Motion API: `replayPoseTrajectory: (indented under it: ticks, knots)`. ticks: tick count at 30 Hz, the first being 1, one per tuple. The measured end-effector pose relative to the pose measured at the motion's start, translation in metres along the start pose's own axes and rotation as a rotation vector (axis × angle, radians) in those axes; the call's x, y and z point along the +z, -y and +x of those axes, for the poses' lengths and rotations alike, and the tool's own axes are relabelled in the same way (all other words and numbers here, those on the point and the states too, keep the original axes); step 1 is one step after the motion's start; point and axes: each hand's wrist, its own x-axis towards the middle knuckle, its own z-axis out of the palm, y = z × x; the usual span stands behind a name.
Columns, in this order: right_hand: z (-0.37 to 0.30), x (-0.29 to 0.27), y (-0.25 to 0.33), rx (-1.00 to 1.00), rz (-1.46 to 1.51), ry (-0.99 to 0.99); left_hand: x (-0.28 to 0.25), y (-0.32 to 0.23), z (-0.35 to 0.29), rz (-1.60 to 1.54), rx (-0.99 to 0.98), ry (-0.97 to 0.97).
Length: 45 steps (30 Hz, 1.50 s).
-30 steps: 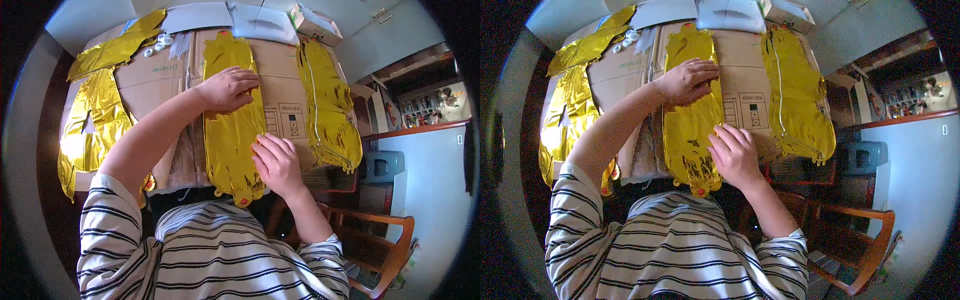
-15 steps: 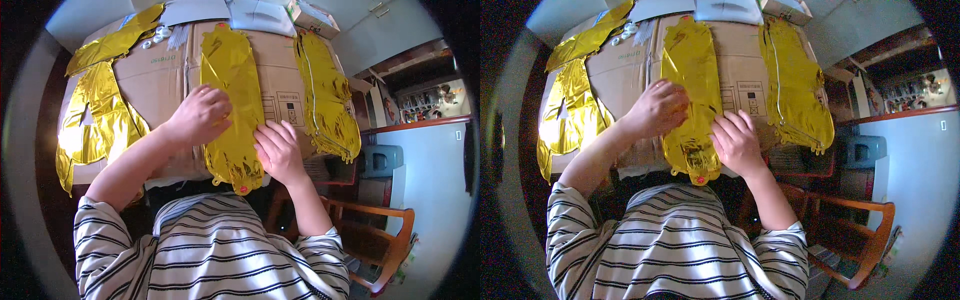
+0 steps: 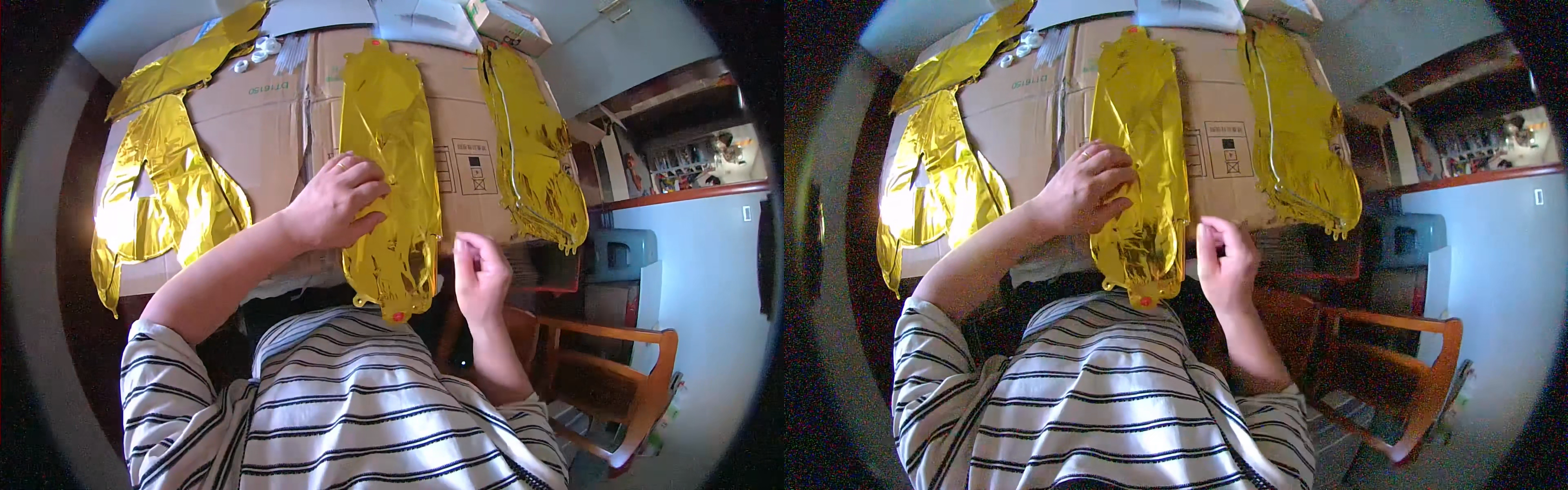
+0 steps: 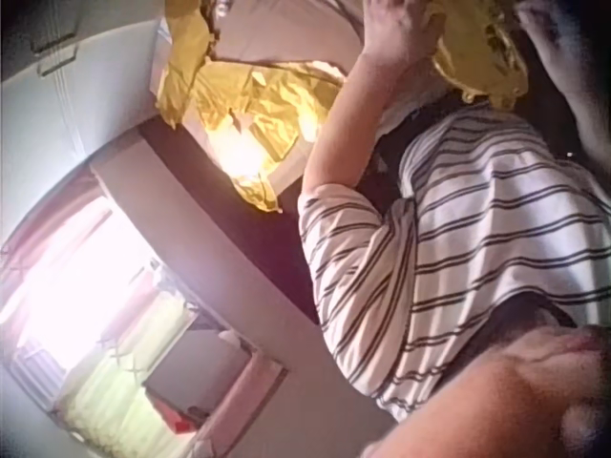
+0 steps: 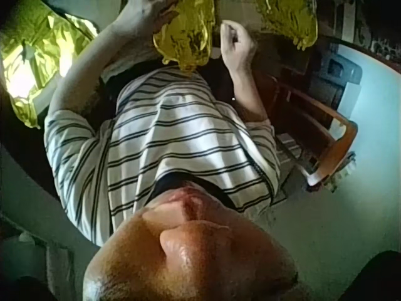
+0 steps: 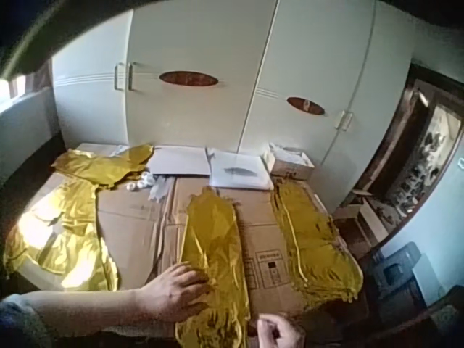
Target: Folding and organizing gold-colored foil balloons on a cardboard surface.
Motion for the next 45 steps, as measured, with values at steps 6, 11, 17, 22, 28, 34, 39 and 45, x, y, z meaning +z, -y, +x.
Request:
replayPoseTrajectory:
  ticks: [6, 11, 17, 22, 28, 34, 39, 45]
  knots:
    - [-0.034, 0.006, -0.022, 0.394, 0.363, 0.097, 0.008, -0.009, 0.000, 0.017, 0.040, -0.016]
    - [-0.042, 0.018, -0.024, 0.618, 0.801, 0.183, 0.006, -0.011, -0.002, 0.003, 0.022, -0.014]
    - [-0.042, 0.023, -0.017, 0.584, 0.760, 0.202, 0.000, -0.003, -0.004, -0.067, 0.035, 0.016]
    - [-0.046, 0.024, -0.029, 0.679, 0.865, 0.277, -0.007, 0.003, -0.001, 0.052, 0.024, 0.012]
    - [-0.045, 0.024, -0.024, 0.718, 0.908, 0.303, -0.002, 0.007, -0.004, 0.059, -0.033, 0.055]
    - [-0.029, 0.014, 0.004, 0.829, 1.001, 0.274, -0.001, 0.005, -0.005, 0.070, -0.029, 0.036]
    - [-0.034, 0.026, -0.006, 0.741, 0.983, 0.305, 0.005, -0.004, -0.005, 0.069, -0.024, 0.047]
    - [-0.041, 0.029, -0.014, 0.737, 0.913, 0.241, 0.004, -0.016, -0.008, 0.051, -0.037, 0.033]
